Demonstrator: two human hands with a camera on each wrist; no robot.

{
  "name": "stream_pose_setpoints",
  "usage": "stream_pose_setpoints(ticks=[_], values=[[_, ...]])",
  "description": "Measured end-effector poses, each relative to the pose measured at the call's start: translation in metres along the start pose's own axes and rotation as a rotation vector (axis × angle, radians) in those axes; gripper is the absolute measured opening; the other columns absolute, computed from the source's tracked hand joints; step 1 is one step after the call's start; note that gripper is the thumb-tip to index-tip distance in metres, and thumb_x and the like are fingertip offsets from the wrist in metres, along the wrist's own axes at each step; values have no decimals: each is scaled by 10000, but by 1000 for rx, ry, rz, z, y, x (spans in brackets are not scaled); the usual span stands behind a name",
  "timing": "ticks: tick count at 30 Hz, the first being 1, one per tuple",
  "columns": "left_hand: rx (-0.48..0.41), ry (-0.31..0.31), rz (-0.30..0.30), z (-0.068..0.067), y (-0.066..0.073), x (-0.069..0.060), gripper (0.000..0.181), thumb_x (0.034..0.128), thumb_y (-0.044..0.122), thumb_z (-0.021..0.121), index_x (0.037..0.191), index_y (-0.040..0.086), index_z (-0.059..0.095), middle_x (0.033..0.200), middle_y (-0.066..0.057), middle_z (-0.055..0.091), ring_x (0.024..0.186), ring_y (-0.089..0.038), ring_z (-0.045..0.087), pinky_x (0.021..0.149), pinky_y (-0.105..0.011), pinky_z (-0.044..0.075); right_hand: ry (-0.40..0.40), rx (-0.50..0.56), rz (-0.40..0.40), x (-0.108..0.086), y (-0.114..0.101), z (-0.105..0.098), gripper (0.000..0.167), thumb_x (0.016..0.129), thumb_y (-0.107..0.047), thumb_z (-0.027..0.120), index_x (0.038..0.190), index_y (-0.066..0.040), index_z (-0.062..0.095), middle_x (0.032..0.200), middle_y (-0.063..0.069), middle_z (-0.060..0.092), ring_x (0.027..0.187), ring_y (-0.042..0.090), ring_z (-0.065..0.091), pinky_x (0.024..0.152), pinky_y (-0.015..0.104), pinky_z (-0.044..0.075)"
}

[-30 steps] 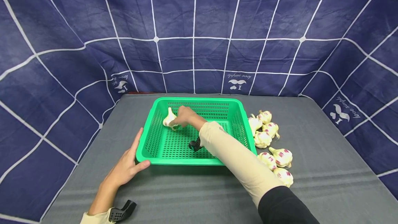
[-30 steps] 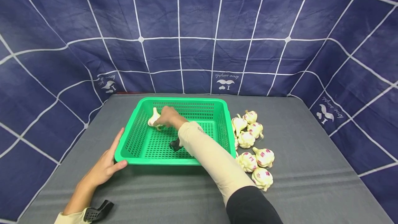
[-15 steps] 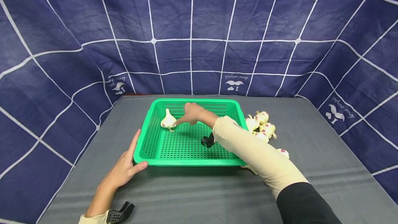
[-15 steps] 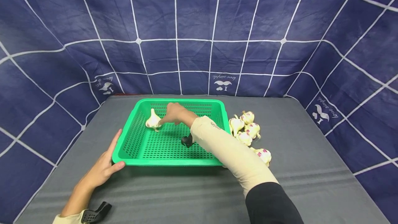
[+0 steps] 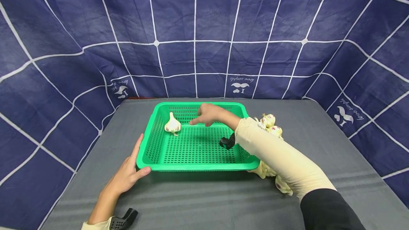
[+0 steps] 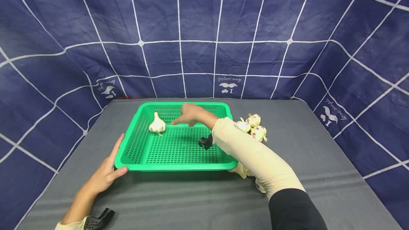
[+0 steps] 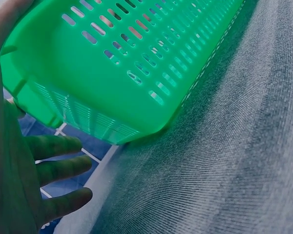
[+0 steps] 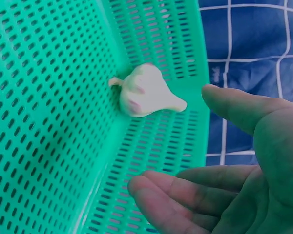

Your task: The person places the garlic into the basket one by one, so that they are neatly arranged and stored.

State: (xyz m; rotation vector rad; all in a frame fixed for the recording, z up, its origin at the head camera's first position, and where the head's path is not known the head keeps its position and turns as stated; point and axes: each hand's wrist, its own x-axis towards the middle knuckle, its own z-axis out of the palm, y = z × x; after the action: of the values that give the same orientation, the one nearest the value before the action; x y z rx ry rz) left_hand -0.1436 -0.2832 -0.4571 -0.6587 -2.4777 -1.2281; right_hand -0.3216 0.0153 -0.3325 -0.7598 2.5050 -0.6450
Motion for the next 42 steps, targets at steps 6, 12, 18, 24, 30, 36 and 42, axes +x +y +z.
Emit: stream_pose_setpoints(ticks=[6, 12, 18, 24, 30, 36, 42], values=[[-14, -7, -1, 2, 0, 1, 1043, 816, 185, 733, 1601, 104, 51, 1445, -306, 429, 1262, 35, 397, 1016, -78, 235, -15, 19, -24, -16, 2, -8, 682, 907, -406, 706, 1349, 86, 543, 888, 197, 705, 569, 142, 609, 704, 306, 539], [-21, -2, 0, 2, -1, 2, 1037, 820, 192, 728, 1603, 122, 51, 1442, -306, 430, 1261, 39, 394, 1012, -77, 236, 57, -100, -100, -32, 1, -6, 651, 893, -440, 707, 1315, 46, 601, 1164, 142, 697, 654, 92, 627, 703, 293, 492], [-12, -3, -4, 2, 1, 4, 1036, 817, 187, 723, 1604, 127, 51, 1453, -302, 420, 1274, 29, 385, 1015, -78, 232, 103, -85, -111, -51, 1, -6, 656, 877, -457, 722, 1344, -13, 597, 1032, 58, 742, 874, 120, 694, 730, 311, 510], [-12, -3, 1, 2, 0, 2, 1035, 816, 180, 726, 1602, 115, 56, 1441, -304, 432, 1266, 22, 399, 1014, -79, 236, 168, 8, -127, -73, 21, -10, 609, 889, -414, 722, 1334, -15, 606, 1008, 34, 747, 920, 167, 697, 801, 352, 520], [-3, 2, 3, 0, 0, 0, 1027, 821, 194, 729, 1601, 107, 67, 1401, -298, 479, 1236, 0, 438, 1001, -76, 251, 215, 60, -117, -90, 43, -16, 567, 907, -369, 713, 1341, -22, 600, 1039, 64, 738, 997, 241, 683, 843, 389, 525], [0, 1, 12, 0, -1, 0, 1036, 816, 175, 732, 1602, 115, 61, 1383, -301, 496, 1242, 2, 436, 1001, -79, 255, 261, 116, -70, -103, 58, -19, 571, 901, -393, 717, 1345, -51, 604, 1068, 69, 732, 1049, 291, 664, 834, 399, 532], [-25, 9, 19, 0, 0, 1, 1030, 817, 200, 731, 1603, 121, 71, 1390, -312, 482, 1240, 38, 418, 1004, -79, 253, 295, 200, -102, -118, 70, -22, 530, 924, -320, 702, 1344, -14, 594, 1085, 120, 720, 1017, 287, 673, 818, 401, 532]])
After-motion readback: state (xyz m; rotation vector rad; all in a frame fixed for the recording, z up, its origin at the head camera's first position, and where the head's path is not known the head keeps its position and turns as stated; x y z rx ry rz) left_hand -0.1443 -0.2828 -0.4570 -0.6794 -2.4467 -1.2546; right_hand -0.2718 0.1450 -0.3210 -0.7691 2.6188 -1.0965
